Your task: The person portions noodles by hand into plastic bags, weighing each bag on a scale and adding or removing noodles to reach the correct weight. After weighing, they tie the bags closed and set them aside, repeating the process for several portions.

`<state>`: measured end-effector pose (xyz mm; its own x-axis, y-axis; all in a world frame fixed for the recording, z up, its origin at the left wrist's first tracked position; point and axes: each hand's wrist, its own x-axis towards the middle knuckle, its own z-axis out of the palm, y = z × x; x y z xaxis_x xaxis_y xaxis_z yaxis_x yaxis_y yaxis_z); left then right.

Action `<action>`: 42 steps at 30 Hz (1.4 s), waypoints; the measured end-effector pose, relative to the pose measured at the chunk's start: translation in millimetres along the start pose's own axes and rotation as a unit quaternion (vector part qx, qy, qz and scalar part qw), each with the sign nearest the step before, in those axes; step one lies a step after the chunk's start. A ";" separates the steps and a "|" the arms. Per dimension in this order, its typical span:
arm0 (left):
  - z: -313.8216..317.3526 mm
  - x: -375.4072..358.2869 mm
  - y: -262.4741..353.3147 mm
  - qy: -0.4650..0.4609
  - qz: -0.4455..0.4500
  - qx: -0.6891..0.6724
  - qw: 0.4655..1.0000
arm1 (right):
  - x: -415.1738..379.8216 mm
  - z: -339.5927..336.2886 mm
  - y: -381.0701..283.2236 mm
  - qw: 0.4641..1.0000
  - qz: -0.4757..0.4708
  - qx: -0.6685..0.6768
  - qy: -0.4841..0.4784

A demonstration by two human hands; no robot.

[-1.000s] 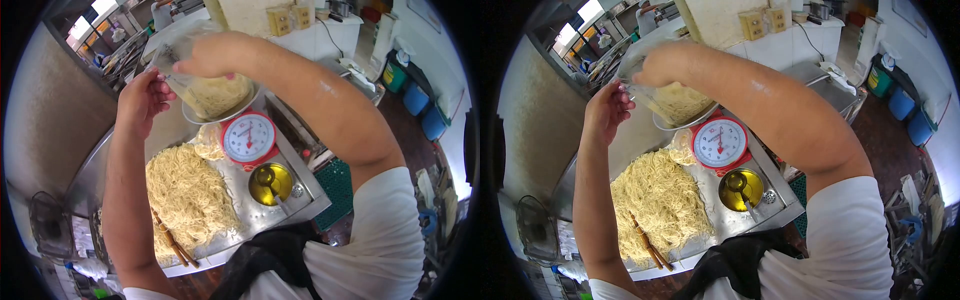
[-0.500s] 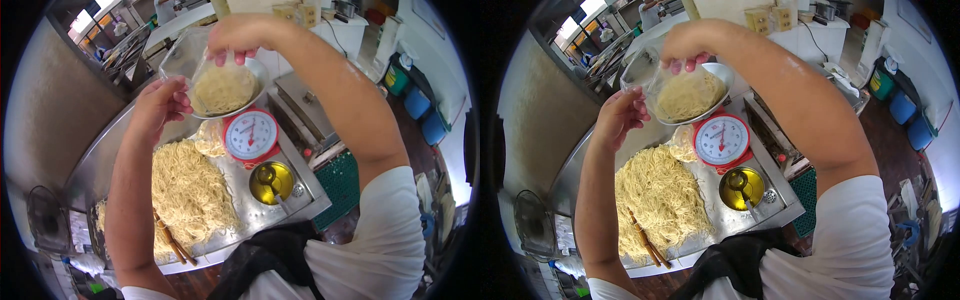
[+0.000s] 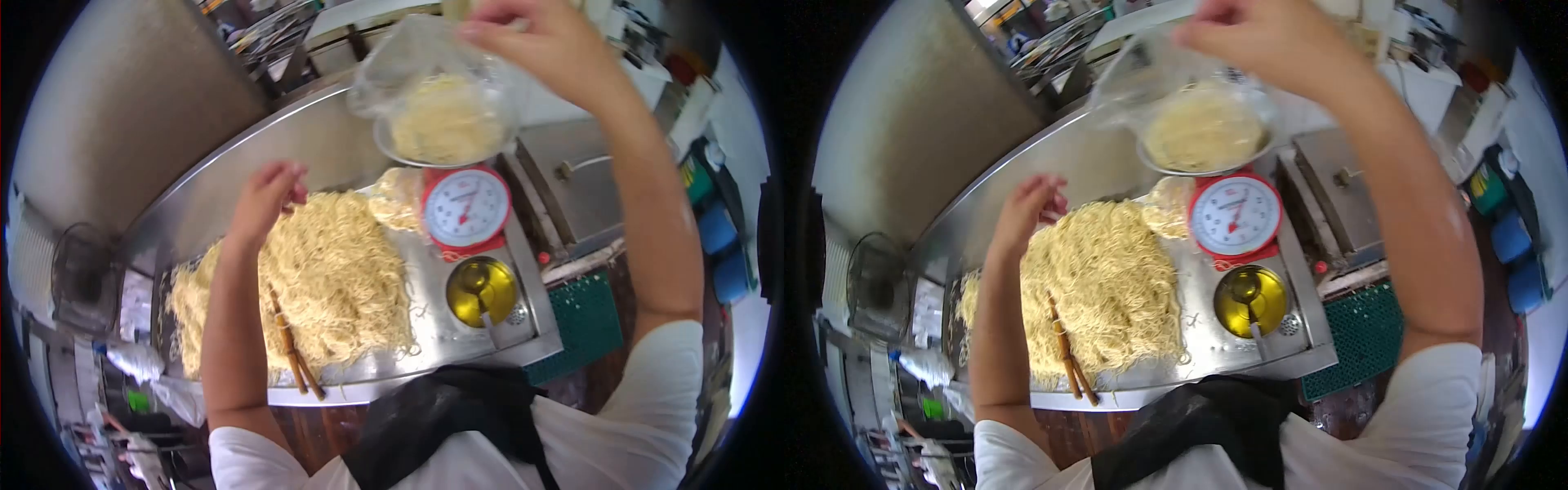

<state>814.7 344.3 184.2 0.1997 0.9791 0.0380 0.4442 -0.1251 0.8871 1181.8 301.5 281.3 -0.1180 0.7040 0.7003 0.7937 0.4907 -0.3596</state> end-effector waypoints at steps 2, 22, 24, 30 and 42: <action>-31.4 -32.4 -69.1 0.124 -0.104 -0.064 0.985 | -34.4 -24.0 -2.2 0.981 0.094 0.168 -0.034; -76.9 -268.8 -353.4 0.446 -0.177 -0.079 0.874 | -130.1 143.1 -301.3 0.152 -0.039 0.933 -0.324; -92.3 -274.1 -362.8 0.450 -0.179 -0.094 0.870 | -125.8 146.0 -309.9 0.172 -0.045 0.929 -0.325; -147.7 -274.3 -393.0 0.433 -0.210 0.038 0.875 | -116.6 154.4 -329.6 0.217 -0.069 0.919 -0.322; -155.5 -239.2 -414.7 0.221 -0.234 0.177 0.930 | -109.9 164.9 -358.8 0.274 -0.098 0.898 -0.331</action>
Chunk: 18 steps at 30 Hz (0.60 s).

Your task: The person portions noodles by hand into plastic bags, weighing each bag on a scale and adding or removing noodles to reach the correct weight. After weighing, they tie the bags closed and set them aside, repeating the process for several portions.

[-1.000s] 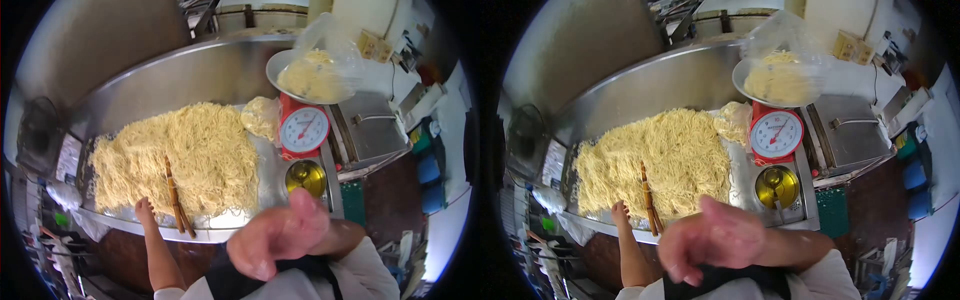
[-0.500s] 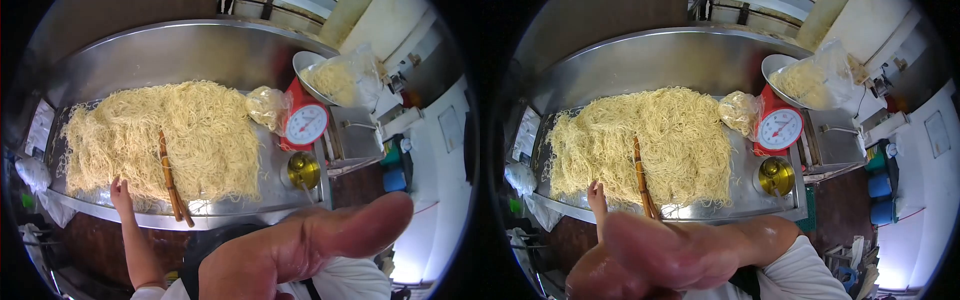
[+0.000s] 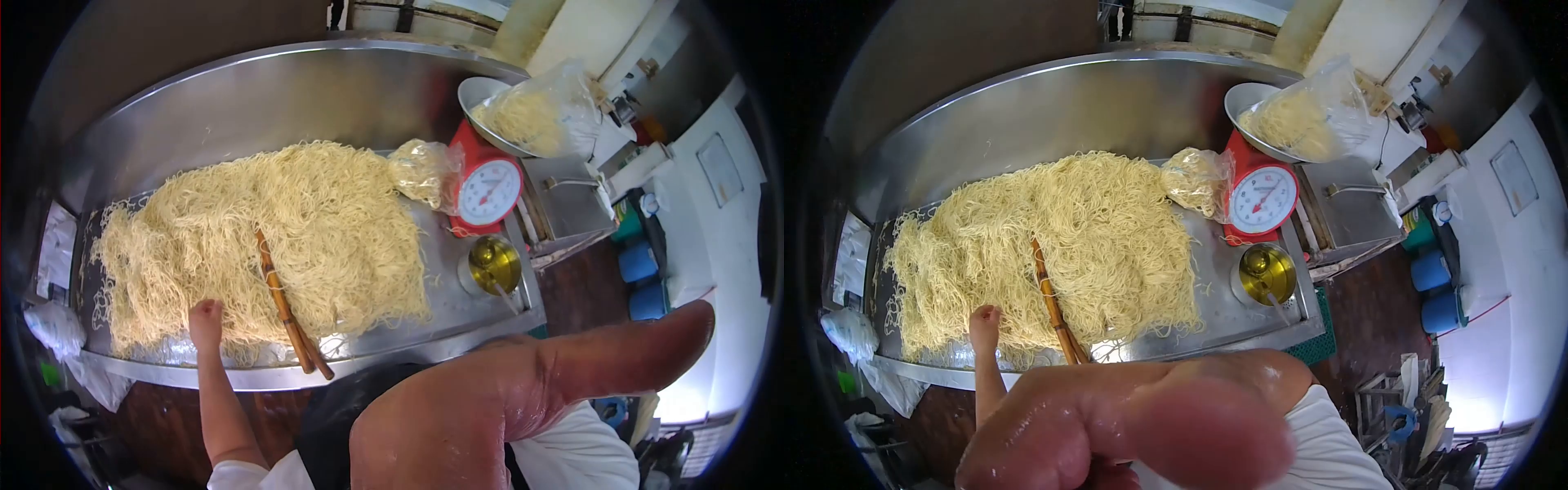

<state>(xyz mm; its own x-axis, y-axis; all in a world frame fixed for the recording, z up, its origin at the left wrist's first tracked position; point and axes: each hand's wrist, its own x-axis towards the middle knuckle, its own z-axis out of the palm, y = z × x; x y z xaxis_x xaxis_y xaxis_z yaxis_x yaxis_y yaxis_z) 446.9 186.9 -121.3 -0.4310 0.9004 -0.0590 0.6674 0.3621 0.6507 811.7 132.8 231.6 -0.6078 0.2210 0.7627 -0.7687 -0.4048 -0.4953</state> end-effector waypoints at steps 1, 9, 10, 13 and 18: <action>10.5 -0.6 -1.1 -0.003 0.004 -0.001 1.000 | -0.4 0.7 -0.3 1.000 0.002 -0.007 0.001; 29.4 -19.8 38.2 -0.043 0.038 0.003 0.998 | -13.9 9.0 -12.0 0.998 -0.004 -0.054 0.009; 30.1 -20.8 41.5 -0.031 0.042 0.018 0.998 | -15.4 11.5 -14.5 0.998 -0.006 -0.061 0.008; 33.8 -18.2 51.8 0.108 0.185 0.090 0.973 | -22.4 17.6 -26.4 0.996 -0.011 -0.089 0.010; 45.7 -4.4 34.1 0.085 0.166 0.042 0.982 | -41.9 26.7 -46.5 0.991 0.006 -0.134 0.026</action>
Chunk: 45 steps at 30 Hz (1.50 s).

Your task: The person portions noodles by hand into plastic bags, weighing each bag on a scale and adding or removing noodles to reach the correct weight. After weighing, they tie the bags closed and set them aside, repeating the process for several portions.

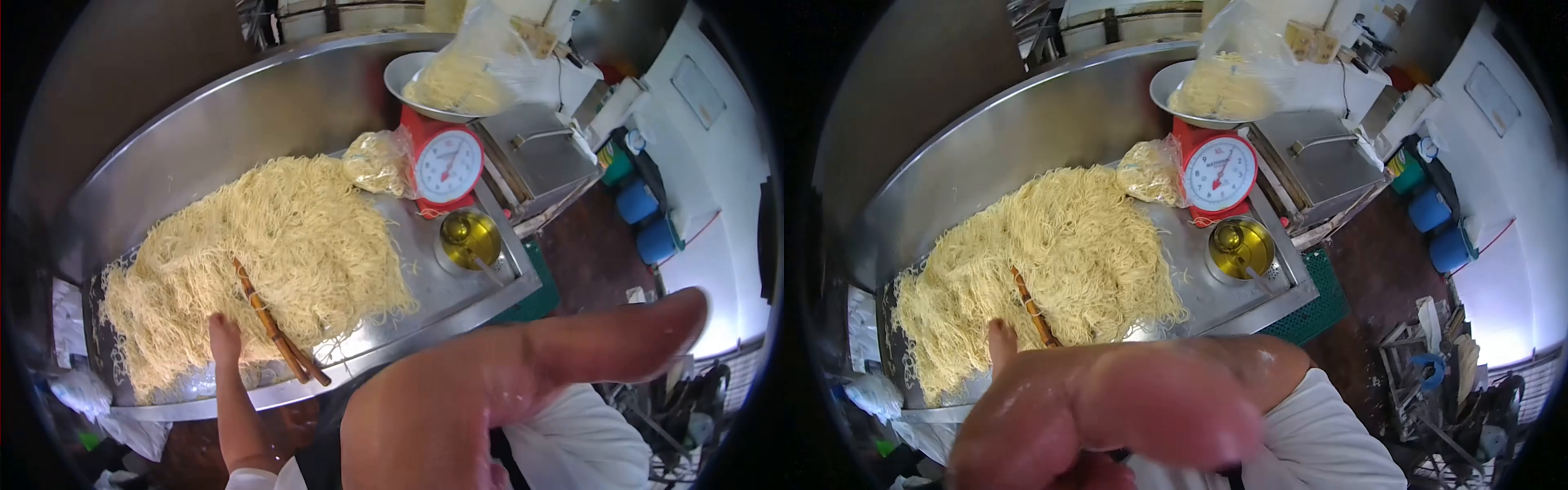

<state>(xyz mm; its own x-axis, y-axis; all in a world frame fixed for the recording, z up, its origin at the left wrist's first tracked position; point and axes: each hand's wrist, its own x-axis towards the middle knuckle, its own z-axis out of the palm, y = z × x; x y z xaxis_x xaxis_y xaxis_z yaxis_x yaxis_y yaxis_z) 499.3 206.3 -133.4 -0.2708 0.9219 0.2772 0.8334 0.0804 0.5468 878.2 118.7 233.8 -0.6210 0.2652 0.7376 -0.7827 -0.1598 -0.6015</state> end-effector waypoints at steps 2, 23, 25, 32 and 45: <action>-17.2 5.2 27.1 -0.138 -0.058 0.025 0.988 | -17.1 -8.4 -2.9 0.998 0.047 -0.024 0.036; -168.6 17.1 273.2 0.046 0.125 -0.438 0.889 | 0.4 -153.2 176.2 0.856 0.231 -0.433 0.164; -191.2 17.6 277.4 0.055 0.118 -0.450 0.884 | -18.2 -153.6 183.9 0.821 0.328 -0.448 0.135; -216.1 50.7 268.2 -0.049 0.103 -0.488 0.865 | -7.7 -145.0 163.7 0.828 0.324 -0.326 0.320; -136.4 46.5 274.4 -0.013 0.228 -0.223 0.948 | -19.2 -133.5 113.1 0.818 0.260 -0.110 0.500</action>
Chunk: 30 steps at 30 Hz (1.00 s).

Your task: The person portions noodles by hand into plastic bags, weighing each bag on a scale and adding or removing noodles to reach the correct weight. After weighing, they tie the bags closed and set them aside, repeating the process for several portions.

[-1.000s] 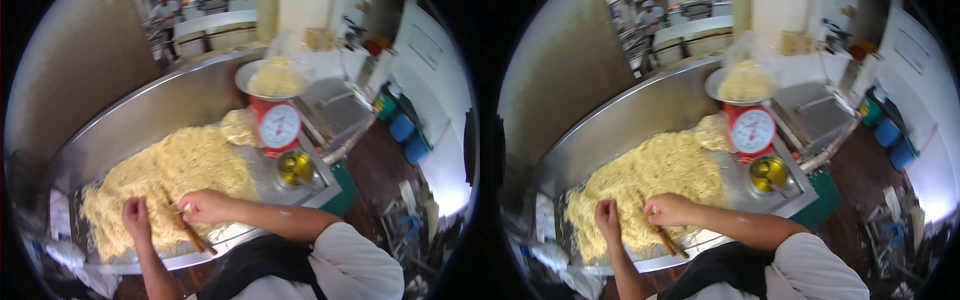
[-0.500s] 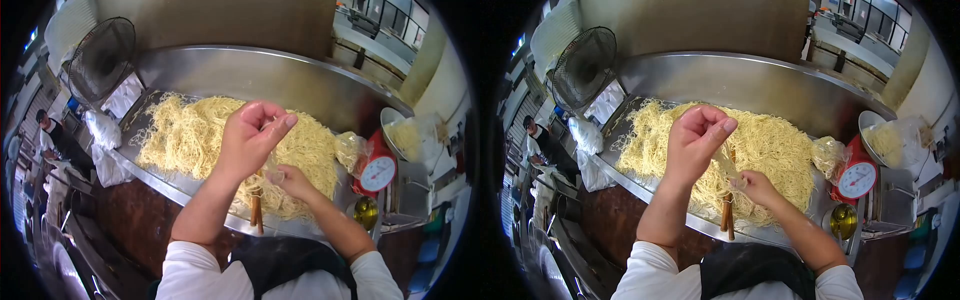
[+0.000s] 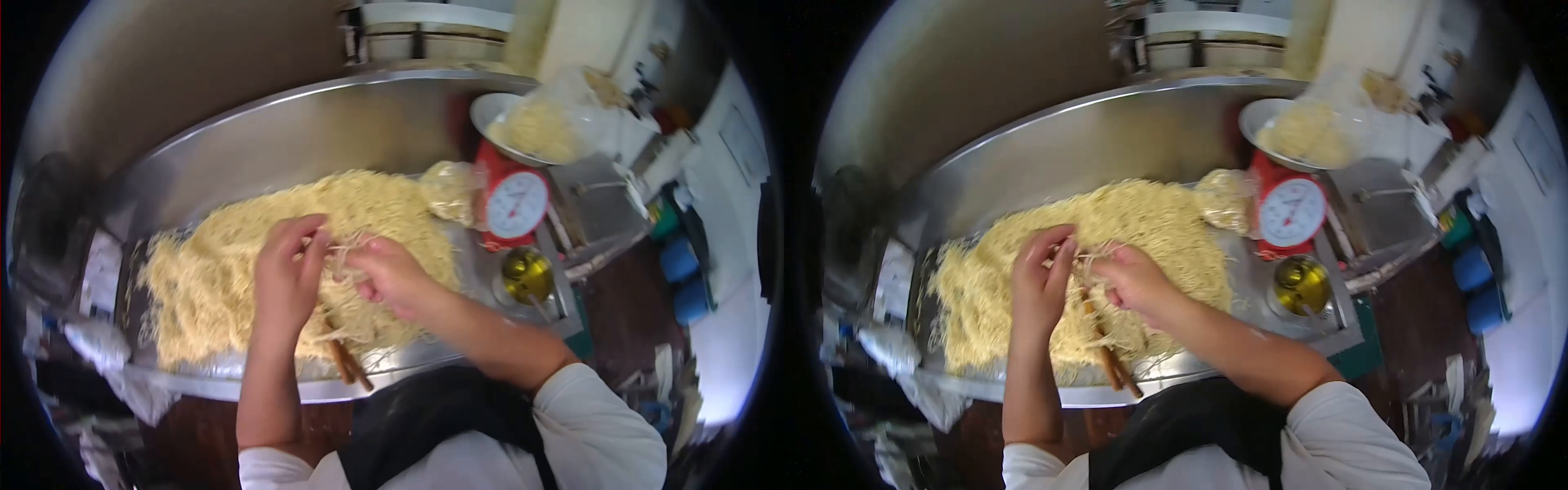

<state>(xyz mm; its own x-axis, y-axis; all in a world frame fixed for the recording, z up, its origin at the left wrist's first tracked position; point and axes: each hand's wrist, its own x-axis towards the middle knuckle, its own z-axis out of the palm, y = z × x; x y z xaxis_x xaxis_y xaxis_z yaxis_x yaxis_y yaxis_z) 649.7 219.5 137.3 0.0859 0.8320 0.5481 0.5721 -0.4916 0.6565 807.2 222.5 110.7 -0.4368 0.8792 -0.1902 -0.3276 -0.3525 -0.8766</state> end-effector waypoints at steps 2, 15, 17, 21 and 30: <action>14.1 -12.2 7.5 0.020 -0.081 -0.079 0.993 | -6.9 -12.4 -4.4 0.999 -0.018 0.000 0.032; 30.1 -75.7 -92.3 0.017 -0.230 -0.254 0.939 | -81.6 -39.0 -112.2 0.983 -0.176 0.006 0.042; 26.9 -72.9 -95.2 0.045 -0.217 -0.201 0.954 | -89.7 -38.4 -133.8 0.978 -0.208 -0.012 0.030; 21.7 -79.9 -137.1 -0.009 -0.242 -0.123 0.962 | -111.8 -45.9 -197.7 0.944 -0.314 -0.097 0.016; 26.2 -70.1 -144.9 -0.228 -0.245 0.395 0.856 | -141.7 -105.2 -339.2 0.898 -0.395 -0.178 0.080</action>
<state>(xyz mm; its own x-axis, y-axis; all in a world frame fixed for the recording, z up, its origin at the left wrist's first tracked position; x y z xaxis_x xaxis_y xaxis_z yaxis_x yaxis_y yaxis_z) 582.1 239.2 -9.8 -0.1153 0.9909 -0.0698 0.9879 0.1217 0.0958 1068.3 251.2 388.5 -0.0497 0.8542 0.5175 -0.1815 0.5018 -0.8457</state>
